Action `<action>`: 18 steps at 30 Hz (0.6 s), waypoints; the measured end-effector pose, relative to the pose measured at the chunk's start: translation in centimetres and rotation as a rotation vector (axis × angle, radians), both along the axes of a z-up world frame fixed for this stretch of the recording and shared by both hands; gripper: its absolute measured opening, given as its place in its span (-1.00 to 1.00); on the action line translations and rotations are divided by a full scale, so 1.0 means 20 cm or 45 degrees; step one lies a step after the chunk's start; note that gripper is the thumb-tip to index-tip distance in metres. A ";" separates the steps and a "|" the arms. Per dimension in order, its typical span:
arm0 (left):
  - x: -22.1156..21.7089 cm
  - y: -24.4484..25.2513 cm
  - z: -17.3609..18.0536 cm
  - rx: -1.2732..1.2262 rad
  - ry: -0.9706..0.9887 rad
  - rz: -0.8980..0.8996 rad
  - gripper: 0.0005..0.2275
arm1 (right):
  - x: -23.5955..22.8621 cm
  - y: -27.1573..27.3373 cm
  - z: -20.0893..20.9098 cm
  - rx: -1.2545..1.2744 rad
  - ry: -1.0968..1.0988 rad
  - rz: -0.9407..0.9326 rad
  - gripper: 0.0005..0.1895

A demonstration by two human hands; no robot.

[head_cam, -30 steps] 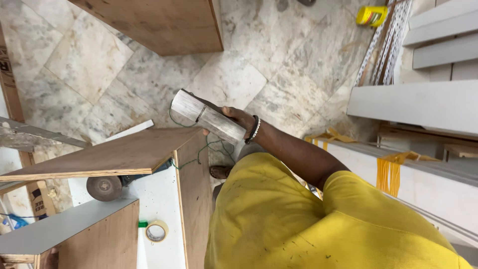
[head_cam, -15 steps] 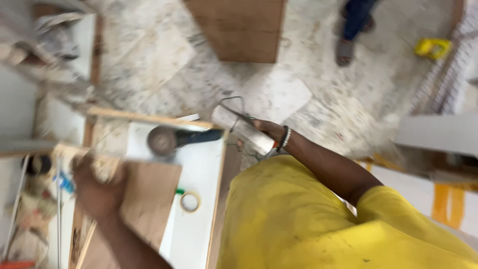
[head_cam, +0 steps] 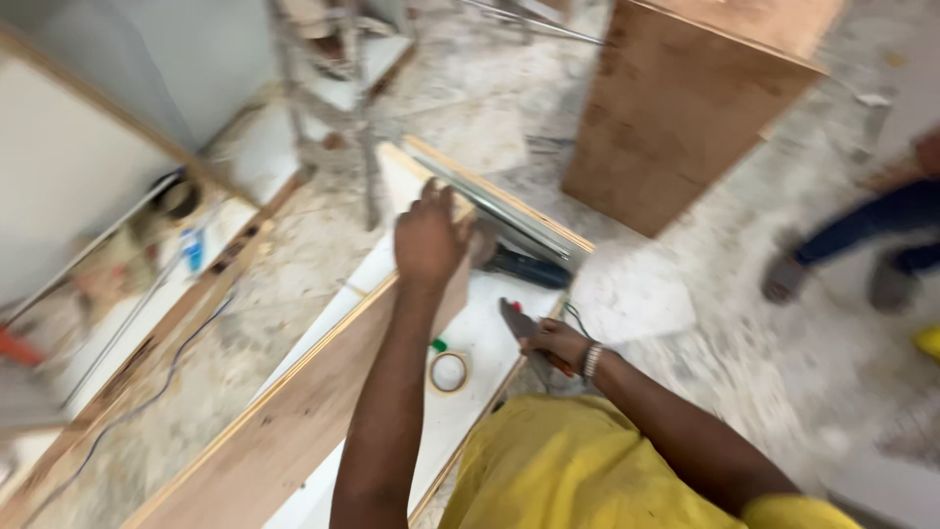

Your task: The person assembles a wooden furniture unit by smoothing the edges of boards with a hand plane and a sanding block, applying adhesive, and fitting panels together.

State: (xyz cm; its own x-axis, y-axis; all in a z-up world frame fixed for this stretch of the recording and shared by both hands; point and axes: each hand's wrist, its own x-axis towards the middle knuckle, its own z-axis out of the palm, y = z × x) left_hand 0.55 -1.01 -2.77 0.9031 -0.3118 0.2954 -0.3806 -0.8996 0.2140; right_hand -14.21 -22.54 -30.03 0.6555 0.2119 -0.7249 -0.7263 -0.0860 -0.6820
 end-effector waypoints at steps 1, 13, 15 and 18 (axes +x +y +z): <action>0.02 0.01 -0.01 -0.029 -0.007 -0.007 -0.49 | 0.02 0.03 -0.07 -0.045 -0.125 -0.028 -0.54; -0.03 0.11 0.12 -0.149 -0.182 -0.120 -0.65 | 0.14 0.32 -0.34 -0.319 0.055 -0.561 -0.50; -0.03 0.10 0.14 -0.163 -0.106 -0.098 -0.67 | 0.15 0.31 -0.31 -0.296 0.097 -0.538 -0.50; -0.03 0.11 0.13 -0.124 -0.089 -0.095 -0.69 | 0.20 0.32 -0.26 -0.036 0.326 -0.533 -0.38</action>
